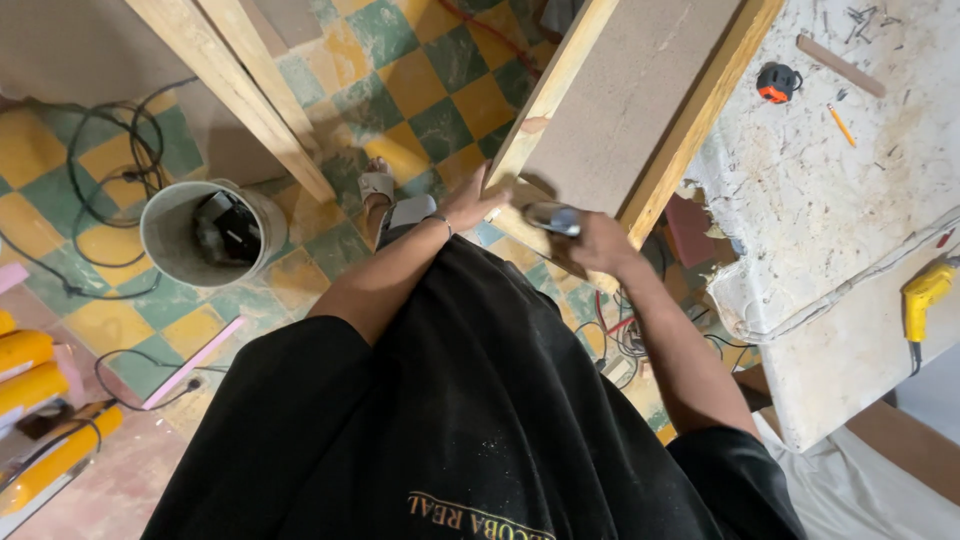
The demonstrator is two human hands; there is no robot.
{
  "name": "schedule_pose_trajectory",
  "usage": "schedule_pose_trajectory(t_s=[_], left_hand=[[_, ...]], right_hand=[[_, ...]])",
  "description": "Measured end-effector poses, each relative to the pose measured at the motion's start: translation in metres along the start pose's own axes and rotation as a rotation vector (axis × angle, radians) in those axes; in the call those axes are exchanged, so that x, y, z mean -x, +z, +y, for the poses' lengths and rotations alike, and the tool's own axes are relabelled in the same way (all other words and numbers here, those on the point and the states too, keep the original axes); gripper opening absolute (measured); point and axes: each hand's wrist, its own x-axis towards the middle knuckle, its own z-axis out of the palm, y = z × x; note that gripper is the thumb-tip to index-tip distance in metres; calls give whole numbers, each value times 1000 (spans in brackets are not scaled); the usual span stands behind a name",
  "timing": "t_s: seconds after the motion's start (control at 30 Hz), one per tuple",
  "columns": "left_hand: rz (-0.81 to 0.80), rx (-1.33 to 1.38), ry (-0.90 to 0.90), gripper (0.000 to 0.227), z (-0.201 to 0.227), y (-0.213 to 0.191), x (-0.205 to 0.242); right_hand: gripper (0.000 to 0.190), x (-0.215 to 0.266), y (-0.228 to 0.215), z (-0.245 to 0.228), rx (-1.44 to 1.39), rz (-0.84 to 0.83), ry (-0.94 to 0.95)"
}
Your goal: The person assembles a wooden frame by placing short wooden blocks onto a larger frame and securing them with a pneumatic nail gun. They repeatedly position blocks, fire nails, and adjust pieces. Later, they retrieve nails from a bucket and load them into the nail gun.
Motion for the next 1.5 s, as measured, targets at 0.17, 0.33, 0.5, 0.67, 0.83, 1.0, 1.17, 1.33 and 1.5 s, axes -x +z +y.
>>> schedule_pose_trajectory(t_s=[0.17, 0.33, 0.5, 0.67, 0.83, 1.0, 1.17, 1.33, 1.5], left_hand=[[-13, 28, 15, 97, -43, 17, -32], [-14, -60, -58, 93, -48, 26, -39], [7, -47, -110, 99, -32, 19, -30], [-24, -73, -104, 103, -49, 25, -46], [-76, -233, -116, 96, -50, 9, -46], [25, -594, 116, 98, 2, -26, -27], [-276, -159, 601, 49, 40, 23, -60], [-882, 61, 353, 50, 133, 26, -96], [-1032, -152, 651, 48, 210, -11, -150]], right_hand=[[30, 64, -9, 86, -149, 108, 93], [36, 77, 21, 141, -171, 83, 178], [35, 54, 51, 143, -96, 45, 160], [40, 30, 52, 108, -54, -13, 249], [49, 18, 46, 77, -76, -70, 267], [48, 55, -19, 0, -487, 28, 323], [19, 55, -7, 16, -1603, 739, 360], [26, 42, -32, -26, -1832, 1305, 303], [44, 16, -12, -56, -2141, 1282, -110]])
